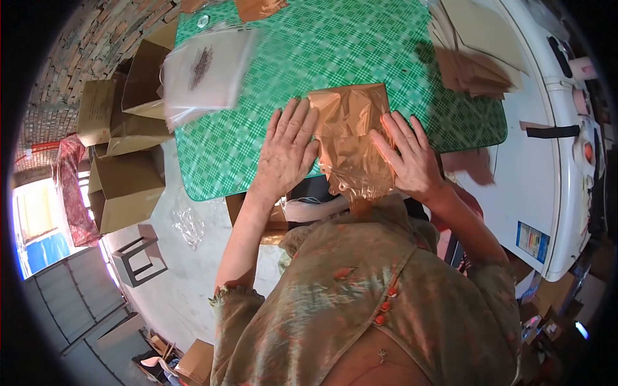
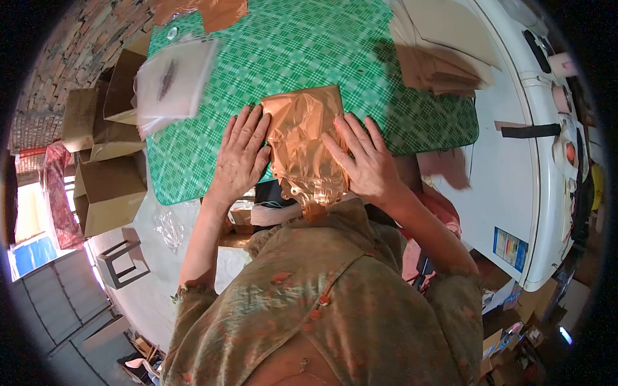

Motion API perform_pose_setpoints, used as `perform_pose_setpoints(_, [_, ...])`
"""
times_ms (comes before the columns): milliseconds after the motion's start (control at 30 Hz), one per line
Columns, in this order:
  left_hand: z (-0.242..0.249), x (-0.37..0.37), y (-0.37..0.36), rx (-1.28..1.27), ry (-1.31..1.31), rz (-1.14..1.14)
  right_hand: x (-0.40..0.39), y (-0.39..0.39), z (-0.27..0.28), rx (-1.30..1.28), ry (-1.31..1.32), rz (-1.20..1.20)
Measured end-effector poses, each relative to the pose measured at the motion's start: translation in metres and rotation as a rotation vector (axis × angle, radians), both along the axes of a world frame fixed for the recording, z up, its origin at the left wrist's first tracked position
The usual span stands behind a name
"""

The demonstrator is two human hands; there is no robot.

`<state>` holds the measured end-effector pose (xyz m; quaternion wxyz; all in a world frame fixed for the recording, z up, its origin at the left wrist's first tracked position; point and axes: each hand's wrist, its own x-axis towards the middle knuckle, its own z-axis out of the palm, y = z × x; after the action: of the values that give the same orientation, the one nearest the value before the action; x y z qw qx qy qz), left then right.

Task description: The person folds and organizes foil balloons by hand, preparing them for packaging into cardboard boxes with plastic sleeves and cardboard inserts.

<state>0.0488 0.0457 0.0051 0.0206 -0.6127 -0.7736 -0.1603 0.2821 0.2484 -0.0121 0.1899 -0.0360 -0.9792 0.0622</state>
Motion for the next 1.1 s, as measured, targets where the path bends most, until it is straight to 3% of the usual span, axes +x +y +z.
perform_pose_setpoints(267, [0.005, -0.002, -0.001, -0.017, -0.082, -0.012, -0.002, 0.000, 0.002, 0.002, -0.015, -0.001])
perform_pose_setpoints(400, [0.012, -0.011, 0.009, 0.139, -0.174, -0.031, -0.002, 0.002, 0.000, 0.001, -0.020, 0.009])
perform_pose_setpoints(500, [0.031, -0.014, 0.031, 0.089, -0.104, -0.067, -0.002, 0.002, 0.000, 0.005, -0.029, 0.015])
perform_pose_setpoints(767, [-0.004, -0.002, 0.063, -0.023, -0.019, -0.158, -0.002, 0.005, 0.008, 0.014, -0.059, 0.038])
perform_pose_setpoints(867, [-0.006, 0.001, 0.064, -0.045, -0.003, -0.131, 0.000, 0.010, 0.013, -0.098, -0.086, 0.078])
perform_pose_setpoints(967, [-0.006, 0.000, 0.064, -0.063, -0.006, -0.129, 0.002, 0.031, 0.042, -0.229, -0.299, 0.176])
perform_pose_setpoints(1100, [-0.005, 0.003, 0.065, -0.082, 0.007, -0.122, -0.033, 0.027, 0.061, -0.277, -0.144, 0.159])
